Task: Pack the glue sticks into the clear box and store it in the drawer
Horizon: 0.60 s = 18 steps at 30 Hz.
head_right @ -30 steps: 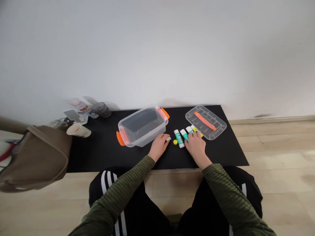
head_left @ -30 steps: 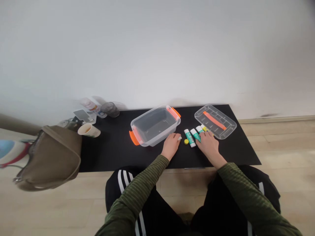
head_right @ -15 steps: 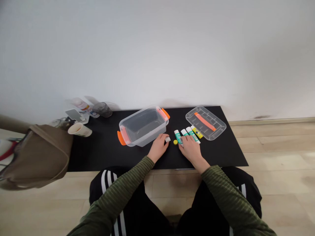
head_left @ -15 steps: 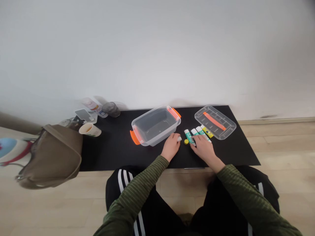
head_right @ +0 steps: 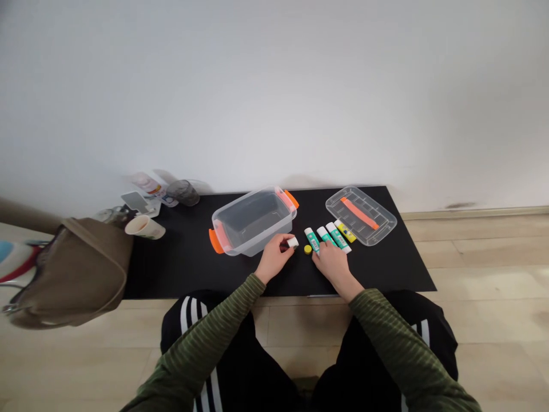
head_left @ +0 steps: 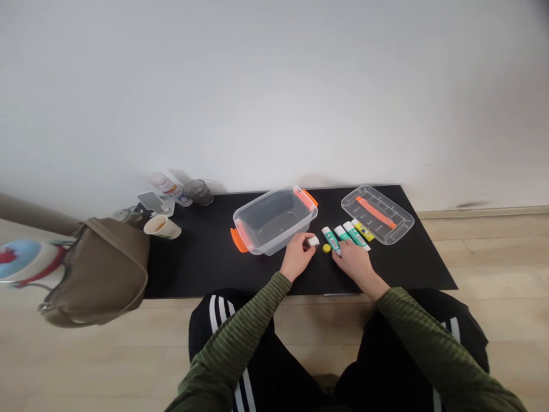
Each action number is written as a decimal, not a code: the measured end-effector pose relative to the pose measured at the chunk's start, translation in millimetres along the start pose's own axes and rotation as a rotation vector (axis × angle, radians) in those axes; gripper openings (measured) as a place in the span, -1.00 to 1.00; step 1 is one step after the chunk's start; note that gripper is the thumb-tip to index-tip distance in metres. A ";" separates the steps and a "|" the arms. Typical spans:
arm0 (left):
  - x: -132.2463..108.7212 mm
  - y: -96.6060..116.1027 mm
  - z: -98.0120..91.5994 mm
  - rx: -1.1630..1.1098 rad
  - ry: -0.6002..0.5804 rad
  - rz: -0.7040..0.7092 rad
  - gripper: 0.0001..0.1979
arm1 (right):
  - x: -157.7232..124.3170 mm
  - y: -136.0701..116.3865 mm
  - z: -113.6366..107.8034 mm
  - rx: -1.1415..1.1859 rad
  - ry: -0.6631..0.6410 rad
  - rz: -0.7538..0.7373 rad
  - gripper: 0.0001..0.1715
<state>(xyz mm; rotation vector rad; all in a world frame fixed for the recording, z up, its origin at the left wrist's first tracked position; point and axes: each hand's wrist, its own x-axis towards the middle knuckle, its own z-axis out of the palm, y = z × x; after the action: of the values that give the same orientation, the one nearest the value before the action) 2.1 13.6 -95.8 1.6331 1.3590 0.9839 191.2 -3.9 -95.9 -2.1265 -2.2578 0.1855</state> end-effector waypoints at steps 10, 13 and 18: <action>7.9 -4.4 0.3 -0.692 -0.012 -0.274 -0.63 | -10.6 19.1 -13.5 0.436 0.207 -0.043 -0.69; 6.2 0.1 -0.2 -0.870 -0.040 -0.347 -0.61 | -19.3 19.8 -19.1 0.548 0.216 -0.076 -0.70; 2.9 9.4 -3.6 -0.959 -0.095 -0.360 -0.64 | -32.0 18.3 -26.6 0.623 0.209 -0.211 -0.64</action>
<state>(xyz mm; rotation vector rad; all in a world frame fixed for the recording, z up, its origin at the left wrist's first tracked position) 2.8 15.6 -85.6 0.6757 0.8401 1.0719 214.1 -33.1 -69.7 -1.5080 -1.9442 0.5458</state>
